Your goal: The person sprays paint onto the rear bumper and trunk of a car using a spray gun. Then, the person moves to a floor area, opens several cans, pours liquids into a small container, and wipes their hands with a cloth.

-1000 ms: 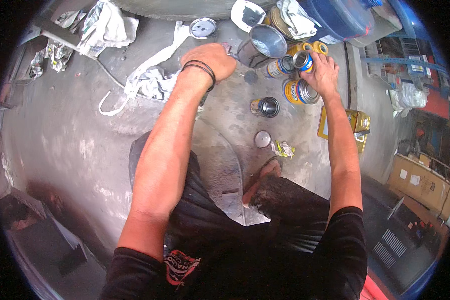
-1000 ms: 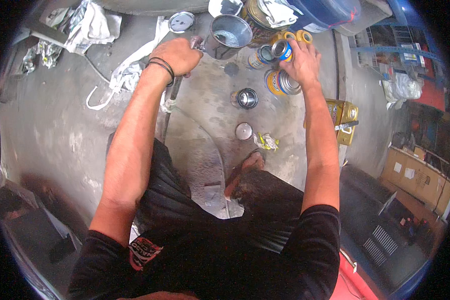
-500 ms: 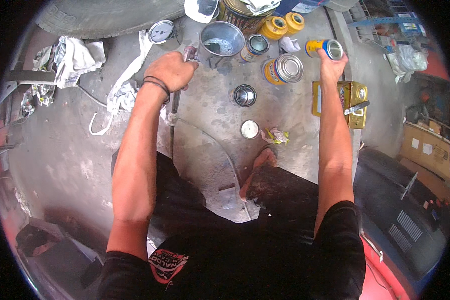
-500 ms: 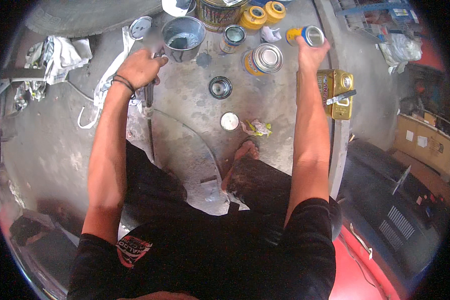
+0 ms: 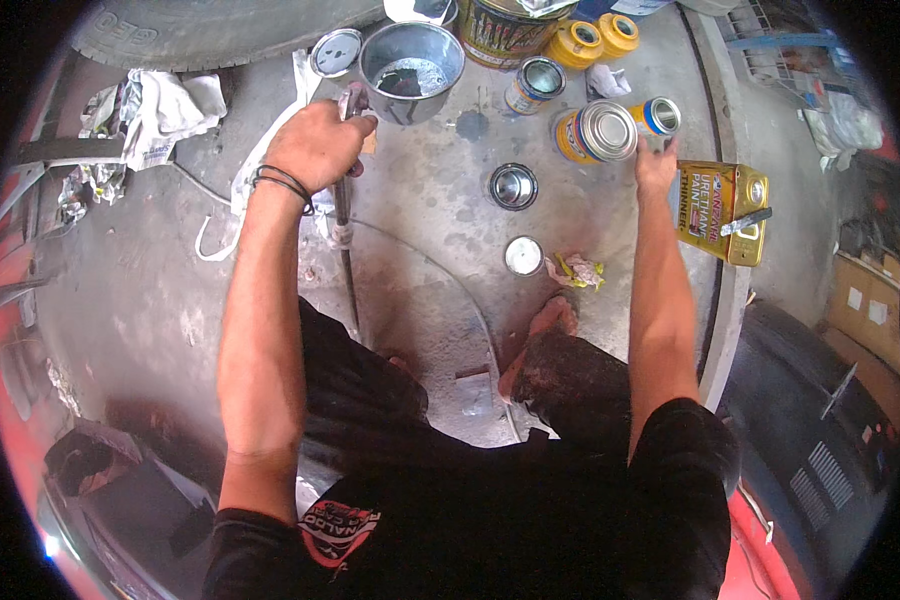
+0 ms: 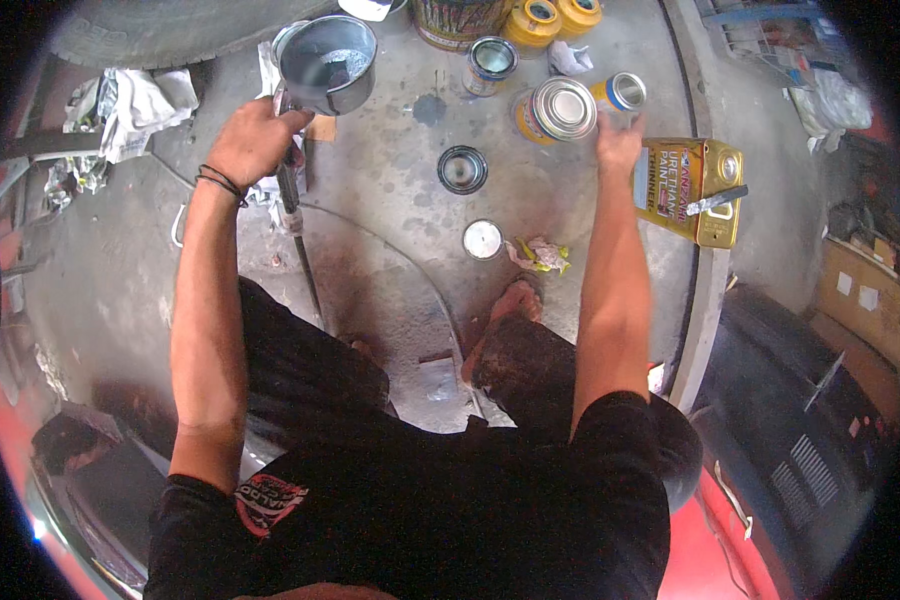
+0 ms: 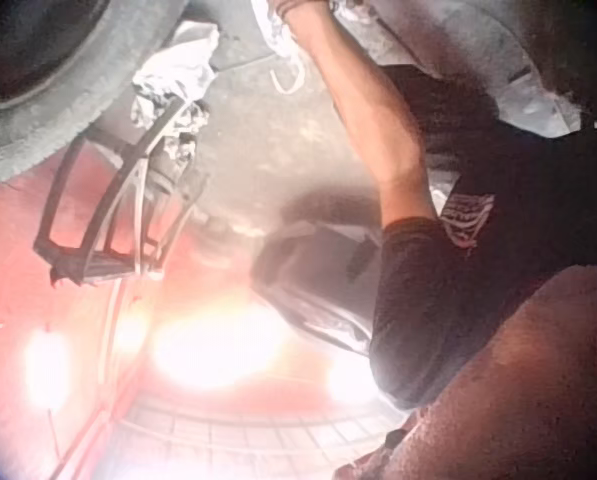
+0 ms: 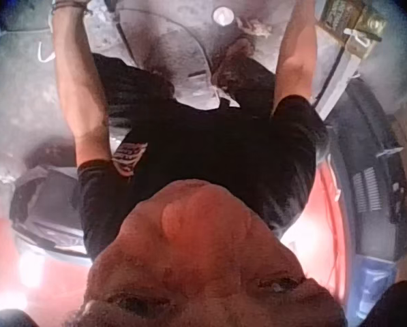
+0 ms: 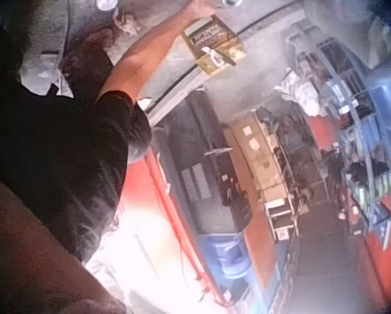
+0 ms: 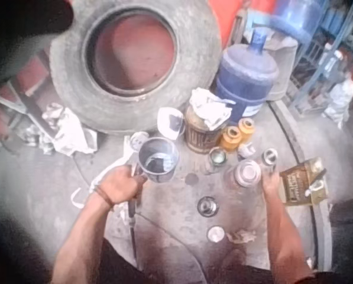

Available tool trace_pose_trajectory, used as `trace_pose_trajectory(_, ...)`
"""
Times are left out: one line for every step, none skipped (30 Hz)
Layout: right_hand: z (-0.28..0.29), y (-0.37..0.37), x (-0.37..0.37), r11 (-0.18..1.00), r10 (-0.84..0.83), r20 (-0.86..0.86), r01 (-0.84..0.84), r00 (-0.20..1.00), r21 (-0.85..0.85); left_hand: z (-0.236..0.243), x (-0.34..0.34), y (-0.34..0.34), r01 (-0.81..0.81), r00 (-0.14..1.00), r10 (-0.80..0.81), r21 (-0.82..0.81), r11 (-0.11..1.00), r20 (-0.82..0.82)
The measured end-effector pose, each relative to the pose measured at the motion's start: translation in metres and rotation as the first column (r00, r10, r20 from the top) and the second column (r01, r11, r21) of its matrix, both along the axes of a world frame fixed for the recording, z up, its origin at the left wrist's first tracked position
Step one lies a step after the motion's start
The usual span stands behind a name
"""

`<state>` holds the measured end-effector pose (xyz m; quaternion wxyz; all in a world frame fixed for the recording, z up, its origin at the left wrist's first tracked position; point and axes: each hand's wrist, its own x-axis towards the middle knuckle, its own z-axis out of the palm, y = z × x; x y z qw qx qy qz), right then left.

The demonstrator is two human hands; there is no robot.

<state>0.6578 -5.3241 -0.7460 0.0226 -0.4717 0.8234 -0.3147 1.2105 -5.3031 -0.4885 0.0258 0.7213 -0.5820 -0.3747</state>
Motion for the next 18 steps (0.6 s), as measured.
trace_pose_trajectory(0.004,0.014,0.023,0.994,-0.108,0.200,0.111,0.974,-0.003,-0.008,0.008,-0.001,0.060,0.998,-0.059,-0.018,0.998,0.033)
trace_pose_trajectory(0.007,0.027,0.032,0.984,-0.154,0.203,0.167,0.967,-0.053,-0.012,0.010,-0.003,0.127,0.991,-0.125,-0.041,0.991,0.052)
trace_pose_trajectory(0.010,0.044,0.036,0.968,-0.207,0.198,0.230,0.958,-0.102,-0.012,0.006,-0.005,0.133,0.991,-0.132,-0.044,0.990,0.034)
trace_pose_trajectory(0.013,0.058,0.053,0.950,-0.144,0.309,0.219,0.940,-0.224,-0.009,0.003,-0.007,0.139,0.989,-0.138,-0.025,0.990,0.047)
trace_pose_trajectory(0.019,0.070,0.074,0.912,-0.064,0.406,0.218,0.912,-0.346,-0.008,-0.001,-0.009,0.146,0.988,-0.145,-0.010,0.989,0.058)
trace_pose_trajectory(0.033,0.081,0.099,0.911,-0.063,0.397,0.216,0.915,-0.352,-0.010,-0.004,-0.010,0.147,0.988,-0.146,-0.016,0.989,0.049)
trace_pose_trajectory(0.053,0.091,0.130,0.926,-0.030,0.387,0.172,0.922,-0.337,-0.011,-0.004,-0.010,0.134,0.989,-0.133,-0.001,0.991,0.057)
trace_pose_trajectory(0.070,0.097,0.146,0.938,-0.005,0.367,0.132,0.930,-0.322,-0.012,-0.009,-0.011,0.128,0.990,-0.129,0.011,0.992,0.056)
trace_pose_trajectory(0.077,0.099,0.149,0.935,-0.013,0.352,0.136,0.936,-0.327,-0.011,-0.016,-0.015,0.162,0.985,-0.164,0.043,0.986,0.060)
trace_pose_trajectory(0.083,0.100,0.155,0.951,0.057,0.167,-0.003,0.984,-0.308,-0.012,-0.020,-0.015,0.167,0.984,-0.169,0.039,0.985,0.053)
trace_pose_trajectory(0.089,0.099,0.160,0.956,0.137,-0.019,-0.137,0.990,-0.261,-0.013,-0.023,-0.014,0.192,0.978,-0.192,0.005,0.981,0.083)
trace_pose_trajectory(0.097,0.094,0.163,0.955,0.136,-0.025,-0.138,0.990,-0.262,-0.013,-0.027,-0.013,0.216,0.971,-0.211,-0.029,0.976,0.113)
trace_pose_trajectory(0.111,0.087,0.169,0.961,0.163,-0.162,-0.194,0.973,-0.198,-0.009,-0.031,-0.013,0.220,0.972,-0.220,0.011,0.975,0.085)
trace_pose_trajectory(0.123,0.079,0.175,0.962,0.198,-0.292,-0.243,0.936,-0.126,-0.008,-0.033,-0.013,0.219,0.972,-0.219,0.015,0.976,0.084)
trace_pose_trajectory(0.127,0.071,0.174,0.963,0.225,-0.304,-0.259,0.926,-0.078,-0.009,-0.034,-0.013,0.216,0.974,-0.218,0.036,0.976,0.069)
trace_pose_trajectory(0.134,0.063,0.171,0.963,0.224,-0.311,-0.259,0.924,-0.075,-0.009,-0.035,-0.015,0.217,0.974,-0.220,0.052,0.975,0.046)
trace_pose_trajectory(0.139,0.055,0.170,0.970,0.242,-0.280,-0.230,0.929,0.076,-0.012,-0.033,-0.015,0.215,0.975,-0.217,0.050,0.975,0.044)
trace_pose_trajectory(0.142,0.049,0.168,0.953,0.256,-0.247,-0.201,0.935,0.226,-0.017,-0.032,-0.014,0.210,0.975,-0.212,0.030,0.977,0.063)
